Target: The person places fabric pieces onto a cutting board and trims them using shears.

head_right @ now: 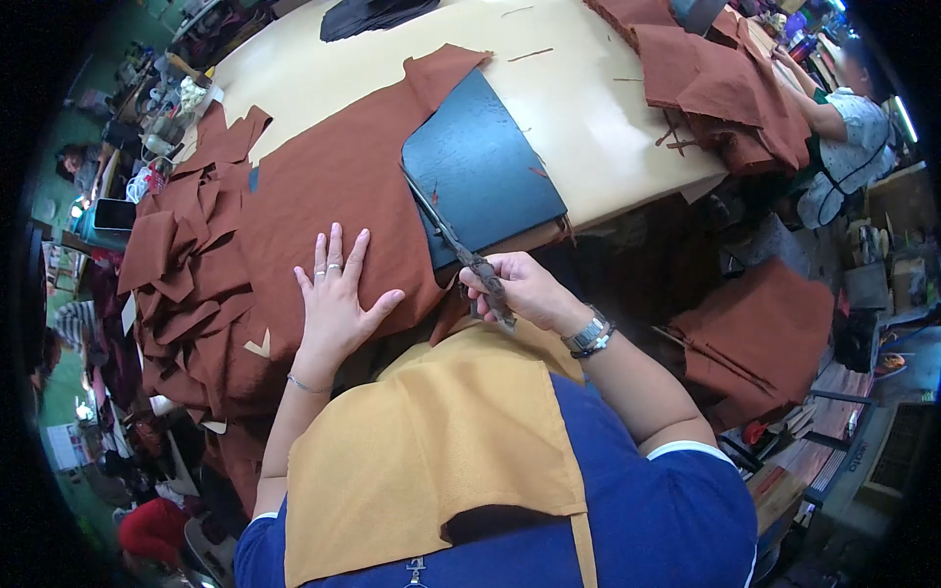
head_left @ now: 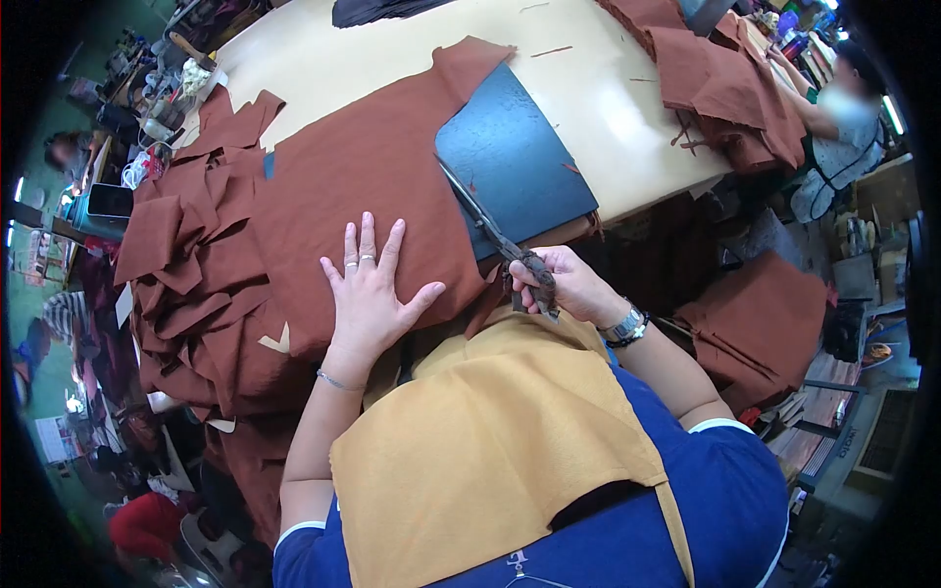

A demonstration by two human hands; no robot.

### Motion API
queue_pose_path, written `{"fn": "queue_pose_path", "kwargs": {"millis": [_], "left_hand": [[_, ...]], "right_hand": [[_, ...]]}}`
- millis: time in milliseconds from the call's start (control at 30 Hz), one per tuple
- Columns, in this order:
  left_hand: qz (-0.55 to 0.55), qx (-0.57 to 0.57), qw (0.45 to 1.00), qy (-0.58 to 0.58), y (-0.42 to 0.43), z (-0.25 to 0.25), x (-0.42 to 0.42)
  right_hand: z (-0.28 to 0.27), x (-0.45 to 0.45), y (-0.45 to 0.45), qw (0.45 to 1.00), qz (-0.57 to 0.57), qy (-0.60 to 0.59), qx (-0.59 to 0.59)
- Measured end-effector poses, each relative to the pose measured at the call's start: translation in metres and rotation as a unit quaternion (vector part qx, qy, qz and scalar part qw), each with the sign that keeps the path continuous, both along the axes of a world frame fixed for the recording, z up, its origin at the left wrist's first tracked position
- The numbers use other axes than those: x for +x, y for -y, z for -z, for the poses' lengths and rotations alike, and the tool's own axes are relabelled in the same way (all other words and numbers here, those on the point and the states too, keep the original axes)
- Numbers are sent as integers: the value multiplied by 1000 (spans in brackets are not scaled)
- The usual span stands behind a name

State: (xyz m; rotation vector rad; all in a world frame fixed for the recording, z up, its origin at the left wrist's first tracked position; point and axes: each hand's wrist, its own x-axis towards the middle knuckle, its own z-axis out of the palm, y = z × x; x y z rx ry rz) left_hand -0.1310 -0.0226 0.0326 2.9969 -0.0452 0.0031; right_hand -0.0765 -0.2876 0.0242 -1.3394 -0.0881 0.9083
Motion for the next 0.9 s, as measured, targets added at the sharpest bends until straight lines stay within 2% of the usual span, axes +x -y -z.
{"fn": "queue_pose_path", "kwargs": {"millis": [300,900], "left_hand": [[24,29,999,24,-44,5,45],[-2,36,999,13,-21,2,12]], "right_hand": [[-1,2,1,1000,9,-26,8],[4,7,-1,1000,-6,-11,12]]}}
